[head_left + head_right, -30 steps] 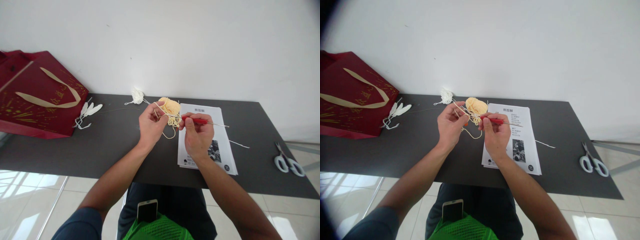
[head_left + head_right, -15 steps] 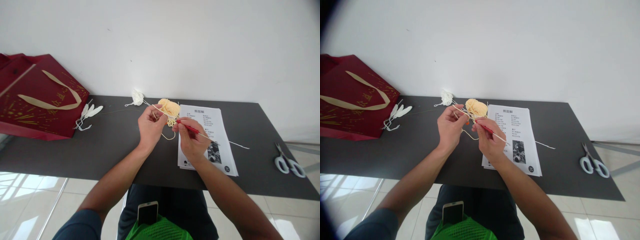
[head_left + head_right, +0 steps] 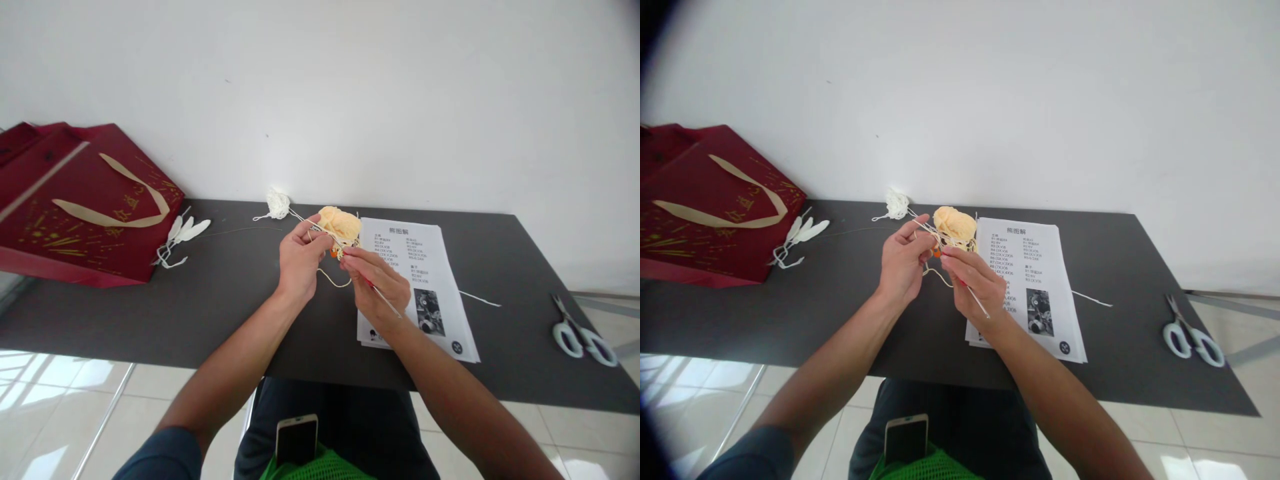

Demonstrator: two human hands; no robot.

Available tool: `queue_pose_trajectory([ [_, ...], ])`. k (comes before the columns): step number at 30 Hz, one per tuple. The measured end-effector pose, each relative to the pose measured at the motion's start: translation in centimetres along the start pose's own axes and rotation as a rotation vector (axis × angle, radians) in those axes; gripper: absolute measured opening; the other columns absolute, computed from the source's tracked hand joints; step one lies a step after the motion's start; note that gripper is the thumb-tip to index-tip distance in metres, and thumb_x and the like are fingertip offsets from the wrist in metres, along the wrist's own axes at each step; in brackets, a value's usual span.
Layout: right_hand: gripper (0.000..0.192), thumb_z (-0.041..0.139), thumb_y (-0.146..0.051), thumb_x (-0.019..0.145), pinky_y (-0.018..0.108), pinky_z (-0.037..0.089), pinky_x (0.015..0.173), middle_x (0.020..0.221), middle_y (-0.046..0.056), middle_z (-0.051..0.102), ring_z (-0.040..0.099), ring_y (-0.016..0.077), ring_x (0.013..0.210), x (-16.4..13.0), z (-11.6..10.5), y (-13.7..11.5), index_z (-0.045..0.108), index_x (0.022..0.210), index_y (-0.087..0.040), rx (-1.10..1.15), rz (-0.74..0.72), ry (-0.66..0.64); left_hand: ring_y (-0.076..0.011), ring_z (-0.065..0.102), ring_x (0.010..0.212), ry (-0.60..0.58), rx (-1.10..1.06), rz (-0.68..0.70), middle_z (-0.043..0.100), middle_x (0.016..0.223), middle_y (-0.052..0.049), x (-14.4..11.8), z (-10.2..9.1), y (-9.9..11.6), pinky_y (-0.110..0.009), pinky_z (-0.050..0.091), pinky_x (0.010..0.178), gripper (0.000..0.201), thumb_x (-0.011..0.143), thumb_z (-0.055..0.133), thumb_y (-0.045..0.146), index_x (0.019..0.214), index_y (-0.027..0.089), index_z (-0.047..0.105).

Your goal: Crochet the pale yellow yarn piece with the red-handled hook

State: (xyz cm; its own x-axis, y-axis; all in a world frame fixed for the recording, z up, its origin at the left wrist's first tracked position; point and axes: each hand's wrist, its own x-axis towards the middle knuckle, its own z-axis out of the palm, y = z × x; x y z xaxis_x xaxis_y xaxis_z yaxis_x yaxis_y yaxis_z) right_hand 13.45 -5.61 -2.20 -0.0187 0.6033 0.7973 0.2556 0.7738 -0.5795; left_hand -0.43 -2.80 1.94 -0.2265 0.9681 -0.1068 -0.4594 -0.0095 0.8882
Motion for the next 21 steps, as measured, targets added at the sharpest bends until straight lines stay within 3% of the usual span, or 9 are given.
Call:
queue_pose_trajectory([
  [5, 0.045, 0.071, -0.003, 0.086, 0.041, 0.069, 0.091, 0.122, 0.006, 0.079, 0.078, 0.0218, 0.105, 0.0, -0.1, -0.2, 0.076, 0.121, -0.032, 0.016, 0.009, -0.006, -0.0022, 0.043, 0.052, -0.057, -0.121, -0.127, 0.059, 0.065, 0.006, 0.1, -0.1, 0.5, -0.017, 0.031, 0.052, 0.056, 0.061, 0.084, 0.013, 0.115, 0.012, 0.068],
  [9, 0.028, 0.072, -0.011, 0.089, 0.037, 0.071, 0.081, 0.116, 0.004, 0.080, 0.080, 0.0189, 0.092, 0.4, 0.3, -0.6, 0.079, 0.108, -0.030, 0.127, 0.168, 0.060, -0.0013, 0.038, 0.050, -0.126, -0.173, -0.187, 0.054, 0.063, 0.007, 0.2, -0.1, 0.9, -0.017, 0.027, 0.050, 0.055, 0.061, 0.083, 0.011, 0.114, 0.010, 0.068],
  [13, 0.014, 0.071, -0.018, 0.091, 0.032, 0.067, 0.064, 0.108, 0.002, 0.079, 0.076, 0.0144, 0.075, 1.1, 0.6, -0.3, 0.075, 0.101, -0.027, 0.413, 0.390, 0.198, -0.0014, 0.032, 0.048, -0.181, -0.150, -0.179, 0.047, 0.057, 0.010, 0.3, -0.2, 0.8, -0.019, 0.022, 0.048, 0.059, 0.062, 0.081, 0.010, 0.119, 0.009, 0.066],
  [16, 0.011, 0.073, -0.023, 0.090, 0.027, 0.061, 0.056, 0.098, 0.000, 0.077, 0.071, 0.0112, 0.067, 1.7, 0.4, 0.4, 0.067, 0.099, -0.026, 0.547, 0.500, 0.212, -0.0020, 0.033, 0.047, -0.207, -0.072, -0.138, 0.048, 0.056, 0.011, 0.3, -0.2, 0.6, -0.021, 0.023, 0.050, 0.061, 0.062, 0.080, 0.011, 0.122, 0.010, 0.066],
  [21, 0.018, 0.076, -0.030, 0.088, 0.025, 0.053, 0.053, 0.094, 0.000, 0.075, 0.065, 0.0090, 0.061, 2.4, -0.6, 0.7, 0.059, 0.093, -0.024, 0.467, 0.461, 0.183, -0.0038, 0.040, 0.049, -0.220, 0.099, -0.080, 0.055, 0.058, 0.010, 0.5, -0.4, 0.5, -0.023, 0.030, 0.054, 0.068, 0.061, 0.078, 0.010, 0.128, 0.010, 0.064],
])
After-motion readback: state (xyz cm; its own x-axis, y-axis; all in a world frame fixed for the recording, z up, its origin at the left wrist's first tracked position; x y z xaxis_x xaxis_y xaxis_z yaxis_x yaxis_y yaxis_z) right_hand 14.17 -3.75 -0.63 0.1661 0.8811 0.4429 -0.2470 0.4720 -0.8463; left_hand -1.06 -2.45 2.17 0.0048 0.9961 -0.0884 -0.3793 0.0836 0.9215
